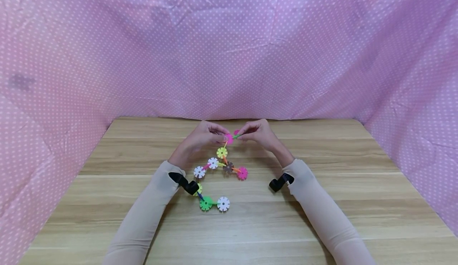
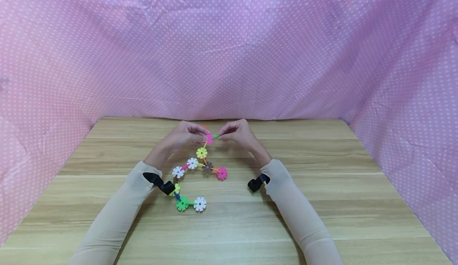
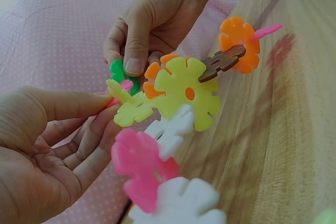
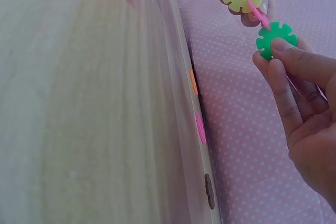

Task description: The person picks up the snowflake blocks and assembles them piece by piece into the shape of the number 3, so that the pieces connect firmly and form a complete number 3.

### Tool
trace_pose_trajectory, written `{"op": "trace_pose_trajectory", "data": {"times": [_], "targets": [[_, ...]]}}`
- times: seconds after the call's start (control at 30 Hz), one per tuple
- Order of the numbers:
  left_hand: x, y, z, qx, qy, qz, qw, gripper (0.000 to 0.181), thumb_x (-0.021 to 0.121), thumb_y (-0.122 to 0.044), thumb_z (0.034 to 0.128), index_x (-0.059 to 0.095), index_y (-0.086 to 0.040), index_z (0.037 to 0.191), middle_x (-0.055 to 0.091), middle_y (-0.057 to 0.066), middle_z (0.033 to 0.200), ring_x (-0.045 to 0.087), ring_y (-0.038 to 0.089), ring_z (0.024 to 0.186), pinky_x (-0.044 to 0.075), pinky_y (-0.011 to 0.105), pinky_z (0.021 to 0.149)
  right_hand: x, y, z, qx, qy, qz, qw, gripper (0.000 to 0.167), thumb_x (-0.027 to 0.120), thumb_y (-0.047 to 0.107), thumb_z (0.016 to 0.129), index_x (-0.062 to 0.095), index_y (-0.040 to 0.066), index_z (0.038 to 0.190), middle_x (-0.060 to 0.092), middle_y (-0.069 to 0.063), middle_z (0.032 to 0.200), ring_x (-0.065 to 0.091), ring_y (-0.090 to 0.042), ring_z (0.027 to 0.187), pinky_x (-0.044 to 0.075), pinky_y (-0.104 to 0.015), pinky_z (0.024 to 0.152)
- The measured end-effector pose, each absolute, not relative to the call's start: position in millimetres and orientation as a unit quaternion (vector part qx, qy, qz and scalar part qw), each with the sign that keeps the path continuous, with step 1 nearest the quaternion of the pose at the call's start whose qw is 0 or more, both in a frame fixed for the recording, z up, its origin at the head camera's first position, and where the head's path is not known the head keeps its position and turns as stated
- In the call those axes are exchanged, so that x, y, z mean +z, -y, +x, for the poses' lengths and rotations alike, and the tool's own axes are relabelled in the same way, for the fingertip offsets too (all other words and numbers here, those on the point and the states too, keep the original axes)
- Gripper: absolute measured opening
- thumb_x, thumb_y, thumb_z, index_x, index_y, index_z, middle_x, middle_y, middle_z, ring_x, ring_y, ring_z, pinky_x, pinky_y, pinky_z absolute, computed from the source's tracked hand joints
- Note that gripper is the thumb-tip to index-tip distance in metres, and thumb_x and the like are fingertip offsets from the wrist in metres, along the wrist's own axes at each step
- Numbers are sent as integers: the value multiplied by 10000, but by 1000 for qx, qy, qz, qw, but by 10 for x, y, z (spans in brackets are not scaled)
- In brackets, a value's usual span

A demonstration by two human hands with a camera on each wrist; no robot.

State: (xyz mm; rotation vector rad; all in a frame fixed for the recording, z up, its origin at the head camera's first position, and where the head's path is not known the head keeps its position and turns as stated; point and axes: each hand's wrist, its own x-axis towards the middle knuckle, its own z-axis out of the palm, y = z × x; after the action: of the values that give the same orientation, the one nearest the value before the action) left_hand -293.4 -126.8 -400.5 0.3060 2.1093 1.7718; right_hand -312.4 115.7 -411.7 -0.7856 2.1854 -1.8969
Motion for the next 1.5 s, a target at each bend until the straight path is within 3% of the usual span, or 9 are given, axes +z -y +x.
{"op": "trace_pose_trajectory", "data": {"times": [0.2, 0.37, 0.47, 0.7, 1.07, 1.27, 1.5], "targets": [[-4018, 1262, -2939, 627, -750, 107, 182, 245, 684, -3, 923, 706, 48, 1163, 752, 114, 988, 727, 150, 827, 591, 482, 955, -4130, -1158, -3134, -631, -728, -259, 71, 146, 751, -146, 813, 700, -187, 944, 734, -304, 987, 732, -128, 742, 637, -287, 699], [-4025, 1261, -2944, 626, -750, 119, 176, 254, 685, 2, 916, 703, 61, 1162, 762, 108, 963, 721, 136, 800, 620, 405, 886, -4117, -1161, -3126, -630, -728, -262, 71, 147, 752, -148, 810, 700, -187, 941, 767, -200, 931, 730, -136, 740, 639, -294, 704], [-4028, 1263, -2949, 625, -751, 127, 171, 248, 693, -6, 916, 706, 65, 1154, 768, 82, 937, 718, 131, 792, 625, 382, 861, -4098, -1159, -3117, -623, -732, -266, 67, 131, 757, -137, 813, 711, -173, 930, 765, -207, 930, 731, -145, 739, 640, -306, 700], [-4009, 1253, -2937, 625, -752, 127, 167, 220, 708, -16, 919, 721, 61, 1124, 762, 51, 895, 705, 138, 782, 621, 395, 848, -4086, -1153, -3109, -606, -748, -264, 58, 115, 773, -117, 810, 732, -137, 915, 766, -186, 905, 720, -194, 720, 635, -487, 730], [-4011, 1238, -2945, 622, -756, 112, 168, 204, 714, -14, 915, 727, 52, 1107, 761, 59, 899, 711, 150, 785, 622, 366, 827, -4061, -1140, -3085, -594, -757, -270, 46, 110, 768, -138, 795, 741, -117, 900, 748, -252, 926, 726, -238, 714, 630, -498, 712], [-4020, 1245, -2945, 616, -762, 106, 168, 193, 724, -42, 916, 739, 23, 1097, 761, 63, 909, 701, 157, 790, 615, 407, 847, -4064, -1137, -3088, -589, -760, -272, 45, 92, 766, -134, 802, 742, -120, 890, 740, -264, 909, 700, -115, 688, 632, -310, 657], [-4005, 1236, -2938, 615, -763, 107, 168, 212, 728, -43, 914, 736, 25, 1115, 764, 76, 938, 720, 199, 836, 618, 408, 866, -4049, -1125, -3080, -591, -756, -279, 36, 85, 770, -141, 795, 743, -120, 873, 746, -246, 887, 699, -114, 665, 623, -288, 630]]}}
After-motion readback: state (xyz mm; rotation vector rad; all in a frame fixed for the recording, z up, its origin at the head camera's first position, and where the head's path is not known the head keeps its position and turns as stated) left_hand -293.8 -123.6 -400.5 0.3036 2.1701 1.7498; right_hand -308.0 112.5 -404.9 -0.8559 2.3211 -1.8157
